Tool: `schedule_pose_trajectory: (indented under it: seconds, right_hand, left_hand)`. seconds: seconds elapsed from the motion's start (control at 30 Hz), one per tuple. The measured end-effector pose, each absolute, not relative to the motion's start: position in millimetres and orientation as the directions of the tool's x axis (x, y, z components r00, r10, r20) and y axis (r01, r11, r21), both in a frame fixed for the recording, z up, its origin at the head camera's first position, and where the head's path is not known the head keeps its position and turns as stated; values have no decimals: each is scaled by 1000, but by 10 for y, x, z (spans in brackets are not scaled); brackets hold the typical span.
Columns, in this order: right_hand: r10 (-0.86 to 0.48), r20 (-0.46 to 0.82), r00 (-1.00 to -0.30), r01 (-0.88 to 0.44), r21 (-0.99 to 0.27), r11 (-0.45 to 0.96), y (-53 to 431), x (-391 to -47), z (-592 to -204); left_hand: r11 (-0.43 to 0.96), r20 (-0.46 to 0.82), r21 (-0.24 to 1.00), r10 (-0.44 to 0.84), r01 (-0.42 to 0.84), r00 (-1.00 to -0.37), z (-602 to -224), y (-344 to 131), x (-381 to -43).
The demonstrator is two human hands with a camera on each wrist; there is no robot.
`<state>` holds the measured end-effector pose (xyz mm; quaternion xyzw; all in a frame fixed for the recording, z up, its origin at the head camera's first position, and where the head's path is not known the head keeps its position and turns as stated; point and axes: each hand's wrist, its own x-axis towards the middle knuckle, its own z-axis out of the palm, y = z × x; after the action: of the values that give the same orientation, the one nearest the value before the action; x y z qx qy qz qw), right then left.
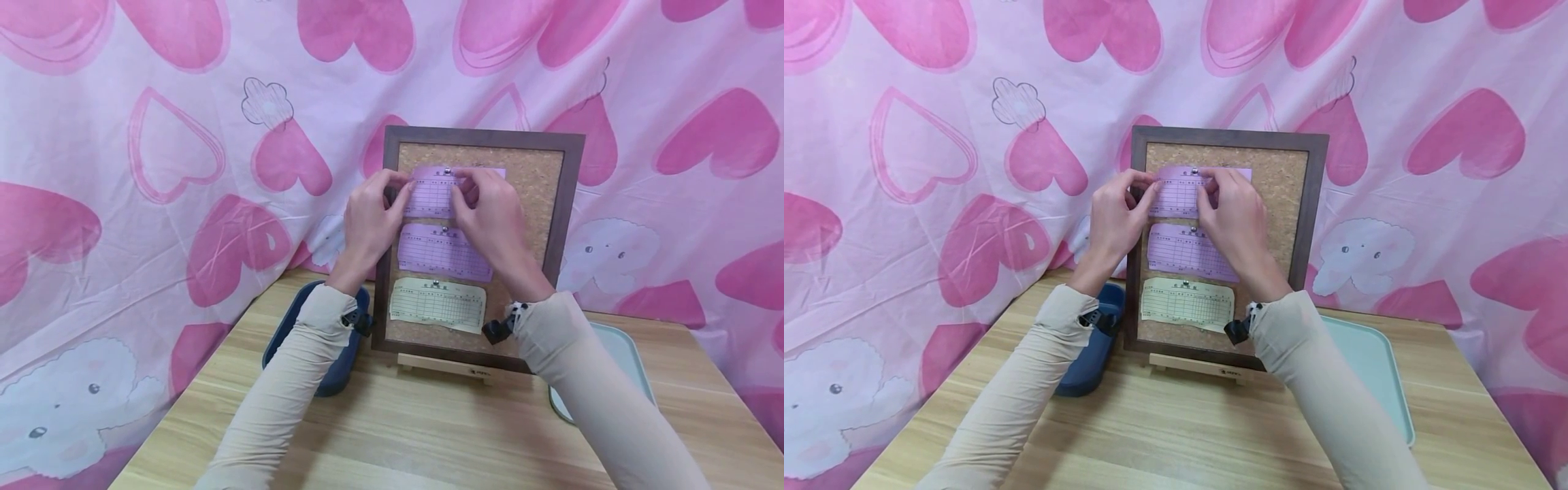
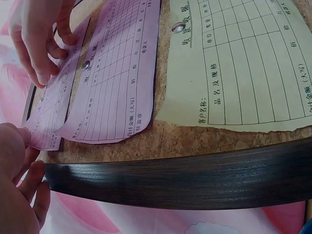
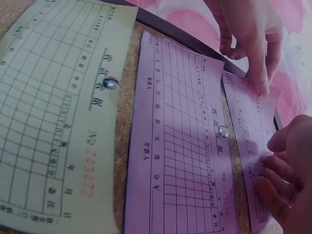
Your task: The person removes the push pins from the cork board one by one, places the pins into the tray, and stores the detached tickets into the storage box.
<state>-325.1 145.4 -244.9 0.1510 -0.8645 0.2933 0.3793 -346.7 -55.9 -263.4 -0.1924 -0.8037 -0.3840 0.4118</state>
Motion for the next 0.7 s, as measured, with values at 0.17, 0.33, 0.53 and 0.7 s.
schedule_pose_trajectory:
  seconds: [0.17,0.33,0.53,0.7]
  right_hand:
    - [-14,759,-651,-490,-406,772,1429,-3301,-2424]
    - [2,759,-651,-500,-431,751,1398,-3330,-2412]
    - [16,749,-663,-485,-446,752,1371,-3346,-2398]
    - [26,751,-659,-487,-454,746,1354,-3368,-2390]
  left_hand:
    - [628,804,468,-11,622,-594,-2641,-556,-3474]
    - [628,809,462,-9,626,-587,-2653,-554,-3481]
    - [624,813,460,-10,632,-582,-2657,-545,-3488]
    - [619,808,471,-17,628,-589,-2654,-540,-3479]
